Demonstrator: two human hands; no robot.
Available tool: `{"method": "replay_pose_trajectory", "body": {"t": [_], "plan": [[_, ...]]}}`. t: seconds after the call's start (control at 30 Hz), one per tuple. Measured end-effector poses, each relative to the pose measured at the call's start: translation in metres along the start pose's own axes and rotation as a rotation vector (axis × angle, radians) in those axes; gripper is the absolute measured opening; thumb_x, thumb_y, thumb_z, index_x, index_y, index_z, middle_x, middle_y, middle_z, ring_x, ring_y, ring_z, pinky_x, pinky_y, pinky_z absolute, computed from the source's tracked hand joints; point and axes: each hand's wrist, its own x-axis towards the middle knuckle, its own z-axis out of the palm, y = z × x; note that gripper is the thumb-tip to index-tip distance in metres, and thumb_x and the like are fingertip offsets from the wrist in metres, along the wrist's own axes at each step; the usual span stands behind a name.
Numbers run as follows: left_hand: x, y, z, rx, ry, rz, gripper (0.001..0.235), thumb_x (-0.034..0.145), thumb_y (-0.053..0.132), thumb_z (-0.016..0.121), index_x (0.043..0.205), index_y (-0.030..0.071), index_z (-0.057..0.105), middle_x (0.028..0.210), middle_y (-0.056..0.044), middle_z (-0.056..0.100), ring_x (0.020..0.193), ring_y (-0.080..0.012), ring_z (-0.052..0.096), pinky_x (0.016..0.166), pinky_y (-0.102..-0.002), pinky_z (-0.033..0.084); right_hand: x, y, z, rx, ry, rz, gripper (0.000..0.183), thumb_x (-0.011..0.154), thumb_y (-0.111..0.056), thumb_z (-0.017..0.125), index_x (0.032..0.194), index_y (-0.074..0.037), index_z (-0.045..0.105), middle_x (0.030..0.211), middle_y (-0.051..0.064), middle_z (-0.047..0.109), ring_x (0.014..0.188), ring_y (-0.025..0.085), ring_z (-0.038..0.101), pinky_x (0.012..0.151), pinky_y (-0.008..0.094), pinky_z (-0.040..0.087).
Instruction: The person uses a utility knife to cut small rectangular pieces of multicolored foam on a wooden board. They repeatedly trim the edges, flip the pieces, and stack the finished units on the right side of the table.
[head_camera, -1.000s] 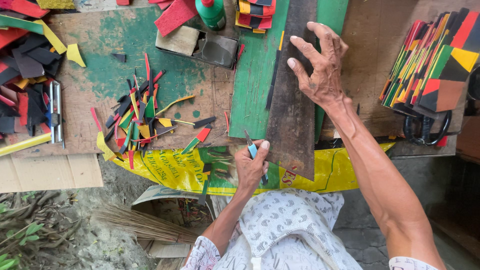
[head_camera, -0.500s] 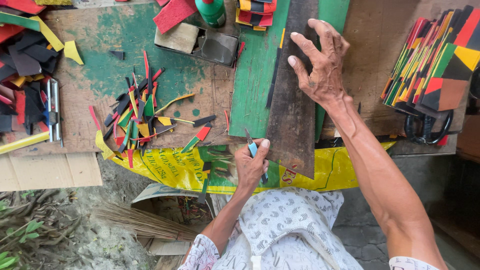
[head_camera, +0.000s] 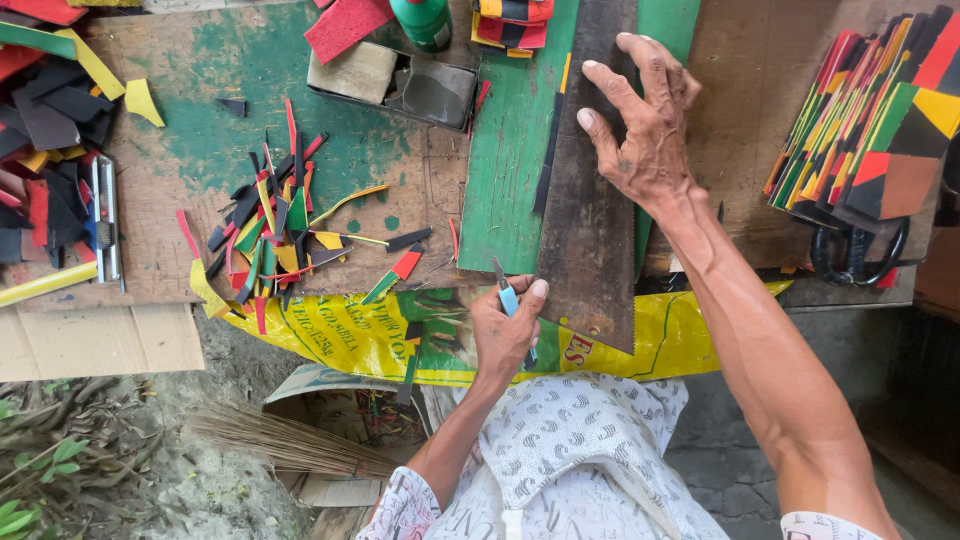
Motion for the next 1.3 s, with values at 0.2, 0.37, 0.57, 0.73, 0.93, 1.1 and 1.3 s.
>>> {"method": "replay_pose_trajectory", "body": {"t": [0.2, 0.37, 0.57, 0.73, 0.93, 1.1, 1.3], "plan": [[0.003, -0.001, -0.003, -0.013, -0.005, -0.005, 0.034, 0.095, 0.024, 0.074, 0.105, -0.008, 0.068, 0.064, 0.001, 0.058, 0.044, -0.0057, 0.05, 0.038, -0.024, 0.034, 0.001, -0.001, 0.0, -0.007, 0.005, -0.005, 0.043, 0.105, -0.026, 0.078, 0.144, -0.013, 0.067, 0.158, 0.015, 0.047, 0.15, 0.034, 0.041, 0.121, 0.051, 0.026], [0.005, -0.007, -0.004, -0.037, -0.009, 0.002, 0.033, 0.096, 0.025, 0.074, 0.104, -0.007, 0.069, 0.065, 0.002, 0.055, 0.045, -0.0058, 0.05, 0.038, -0.024, 0.034, 0.0, -0.001, -0.001, -0.007, 0.002, -0.003, 0.043, 0.105, -0.026, 0.079, 0.144, -0.013, 0.067, 0.158, 0.015, 0.048, 0.15, 0.034, 0.041, 0.121, 0.051, 0.027], [0.006, -0.01, -0.004, -0.019, 0.01, 0.006, 0.03, 0.096, 0.024, 0.074, 0.101, -0.005, 0.071, 0.062, 0.002, 0.055, 0.044, -0.0058, 0.049, 0.038, -0.025, 0.033, 0.0, -0.001, -0.001, -0.012, -0.002, 0.001, 0.044, 0.105, -0.025, 0.079, 0.145, -0.013, 0.067, 0.158, 0.015, 0.048, 0.15, 0.034, 0.041, 0.12, 0.05, 0.027], [0.007, -0.007, -0.003, 0.04, 0.033, 0.016, 0.027, 0.097, 0.023, 0.074, 0.094, -0.004, 0.07, 0.057, 0.003, 0.054, 0.044, -0.0052, 0.048, 0.038, -0.025, 0.033, 0.001, -0.001, 0.0, -0.032, -0.002, -0.013, 0.044, 0.104, -0.026, 0.079, 0.144, -0.012, 0.067, 0.158, 0.016, 0.047, 0.15, 0.034, 0.041, 0.12, 0.051, 0.026], [0.006, -0.002, -0.001, 0.219, 0.079, 0.133, 0.026, 0.098, 0.023, 0.073, 0.085, 0.0, 0.072, 0.06, 0.009, 0.049, 0.052, -0.0012, 0.039, 0.045, -0.025, 0.028, -0.001, 0.001, 0.003, -0.03, 0.0, -0.011, 0.041, 0.107, -0.029, 0.077, 0.143, -0.012, 0.067, 0.159, 0.016, 0.047, 0.15, 0.034, 0.04, 0.121, 0.051, 0.026], [0.004, 0.003, 0.002, 0.301, 0.077, 0.164, 0.031, 0.099, 0.027, 0.071, 0.083, 0.001, 0.07, 0.061, 0.01, 0.046, 0.056, -0.001, 0.037, 0.048, -0.026, 0.028, -0.002, 0.003, 0.004, -0.037, 0.008, -0.007, 0.042, 0.108, -0.031, 0.076, 0.145, -0.013, 0.068, 0.159, 0.015, 0.047, 0.151, 0.034, 0.04, 0.122, 0.052, 0.026], [0.004, 0.001, 0.003, 0.261, 0.082, 0.141, 0.031, 0.098, 0.028, 0.071, 0.083, 0.0, 0.07, 0.061, 0.01, 0.046, 0.056, -0.0016, 0.037, 0.047, -0.026, 0.028, -0.002, 0.003, 0.005, -0.044, 0.015, -0.013, 0.043, 0.108, -0.031, 0.076, 0.146, -0.014, 0.067, 0.159, 0.016, 0.047, 0.15, 0.034, 0.04, 0.121, 0.052, 0.026]]}}
